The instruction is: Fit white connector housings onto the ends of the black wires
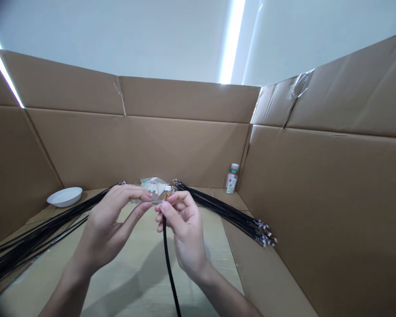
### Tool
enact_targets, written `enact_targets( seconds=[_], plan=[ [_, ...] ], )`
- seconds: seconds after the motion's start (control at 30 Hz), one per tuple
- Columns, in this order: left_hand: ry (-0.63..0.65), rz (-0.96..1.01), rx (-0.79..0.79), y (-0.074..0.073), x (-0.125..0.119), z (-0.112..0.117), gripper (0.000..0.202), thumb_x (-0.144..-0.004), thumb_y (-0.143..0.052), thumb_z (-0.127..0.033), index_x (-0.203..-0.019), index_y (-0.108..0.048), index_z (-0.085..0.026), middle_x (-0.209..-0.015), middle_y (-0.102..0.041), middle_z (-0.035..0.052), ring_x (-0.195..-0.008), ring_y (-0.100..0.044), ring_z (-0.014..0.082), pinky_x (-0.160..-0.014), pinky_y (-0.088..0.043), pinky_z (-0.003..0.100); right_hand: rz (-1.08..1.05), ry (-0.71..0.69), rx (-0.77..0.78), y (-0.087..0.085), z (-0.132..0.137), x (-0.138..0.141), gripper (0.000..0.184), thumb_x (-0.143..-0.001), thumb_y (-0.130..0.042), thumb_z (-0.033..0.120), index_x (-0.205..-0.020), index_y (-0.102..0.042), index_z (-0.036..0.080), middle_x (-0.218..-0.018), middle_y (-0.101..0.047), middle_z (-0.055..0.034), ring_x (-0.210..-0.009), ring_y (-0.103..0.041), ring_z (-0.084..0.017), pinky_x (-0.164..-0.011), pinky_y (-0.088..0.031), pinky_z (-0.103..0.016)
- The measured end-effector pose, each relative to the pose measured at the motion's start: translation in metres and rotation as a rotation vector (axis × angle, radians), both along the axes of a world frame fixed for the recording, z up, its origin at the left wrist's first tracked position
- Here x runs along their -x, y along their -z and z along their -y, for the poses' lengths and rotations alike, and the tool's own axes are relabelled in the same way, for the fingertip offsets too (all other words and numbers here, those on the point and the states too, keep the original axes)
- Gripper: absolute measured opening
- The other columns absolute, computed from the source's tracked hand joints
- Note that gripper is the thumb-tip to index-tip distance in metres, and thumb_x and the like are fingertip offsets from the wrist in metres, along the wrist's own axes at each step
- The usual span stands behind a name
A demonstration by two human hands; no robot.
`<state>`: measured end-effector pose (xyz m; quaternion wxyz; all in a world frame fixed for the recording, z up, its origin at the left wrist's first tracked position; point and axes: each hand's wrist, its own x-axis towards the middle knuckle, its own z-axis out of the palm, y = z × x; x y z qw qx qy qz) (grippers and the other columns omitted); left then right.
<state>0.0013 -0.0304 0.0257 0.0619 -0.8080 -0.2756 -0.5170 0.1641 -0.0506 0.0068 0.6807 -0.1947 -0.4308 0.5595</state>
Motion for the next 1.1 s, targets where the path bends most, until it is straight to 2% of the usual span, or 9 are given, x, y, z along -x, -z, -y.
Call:
enact_targets(
  seconds=[0.27, 0.43, 0.6, 0.8, 0.9, 1.0, 1.1],
  plan=[
    [0.012, 0.027, -0.06, -0.004, 0.006, 0.004, 0.032, -0.098, -0.065, -0.013, -0.128, -0.063, -0.024, -0.119, -0.069, 0.0051, -0.111, -0.064, 0.0188, -0.097, -0.049, 0.033, 0.097, 0.053, -0.057, 0.006, -0.001, 0.003, 0.017, -0.09, -0.079, 0.025, -0.095, -0.063, 0.024, -0.081, -0.07, 0.003, -0.067, -0.064, -0.01, -0.057, -0.056, -0.019],
    [0.002, -0.015, -0.069, -0.003, 0.008, 0.002, 0.034, -0.098, -0.065, -0.012, -0.129, -0.067, -0.026, -0.127, -0.066, 0.0069, -0.117, -0.062, 0.0202, -0.1, -0.049, 0.036, 0.185, 0.086, -0.048, 0.007, 0.001, 0.006, 0.024, -0.088, -0.082, 0.027, -0.099, -0.061, 0.024, -0.082, -0.071, 0.0024, -0.066, -0.066, -0.011, -0.056, -0.058, -0.021],
    [0.009, -0.067, -0.09, -0.002, 0.01, -0.001, 0.031, -0.098, -0.065, -0.012, -0.125, -0.069, -0.027, -0.131, -0.065, 0.0072, -0.12, -0.061, 0.0217, -0.103, -0.048, 0.039, 0.269, 0.15, -0.077, 0.009, 0.001, 0.007, 0.023, -0.088, -0.081, 0.03, -0.102, -0.063, 0.025, -0.086, -0.071, 0.002, -0.067, -0.068, -0.011, -0.057, -0.059, -0.022],
    [-0.001, -0.066, -0.138, -0.003, 0.01, 0.001, 0.022, -0.095, -0.069, -0.01, -0.112, -0.068, -0.024, -0.124, -0.07, 0.0071, -0.116, -0.063, 0.0228, -0.103, -0.049, 0.042, 0.302, 0.175, -0.095, 0.012, -0.002, 0.008, 0.021, -0.089, -0.08, 0.031, -0.102, -0.064, 0.026, -0.086, -0.071, 0.0009, -0.071, -0.068, -0.013, -0.057, -0.06, -0.023],
    [-0.015, -0.061, -0.143, -0.007, 0.009, -0.001, 0.017, -0.093, -0.071, -0.01, -0.105, -0.068, -0.022, -0.12, -0.072, 0.0066, -0.115, -0.062, 0.0233, -0.102, -0.05, 0.042, 0.283, 0.15, -0.11, 0.012, -0.003, 0.008, 0.018, -0.091, -0.078, 0.029, -0.103, -0.065, 0.027, -0.088, -0.071, 0.0007, -0.072, -0.068, -0.013, -0.058, -0.06, -0.023],
    [0.01, -0.022, -0.129, -0.008, 0.009, 0.0, 0.02, -0.093, -0.073, -0.011, -0.107, -0.068, -0.024, -0.116, -0.074, 0.0043, -0.113, -0.064, 0.0229, -0.101, -0.051, 0.042, 0.237, 0.097, -0.111, 0.013, -0.005, 0.008, 0.014, -0.094, -0.074, 0.027, -0.105, -0.065, 0.028, -0.089, -0.072, 0.0013, -0.072, -0.067, -0.013, -0.055, -0.058, -0.022],
    [0.121, 0.123, -0.065, 0.0, 0.014, 0.015, 0.016, -0.1, -0.068, -0.029, -0.115, -0.065, -0.029, -0.11, -0.074, 0.004, -0.107, -0.068, 0.0236, -0.097, -0.056, 0.046, 0.164, 0.03, -0.074, 0.014, -0.008, 0.007, 0.016, -0.093, -0.075, 0.025, -0.105, -0.064, 0.028, -0.086, -0.072, 0.0022, -0.069, -0.066, -0.011, -0.052, -0.056, -0.018]
  ],
)
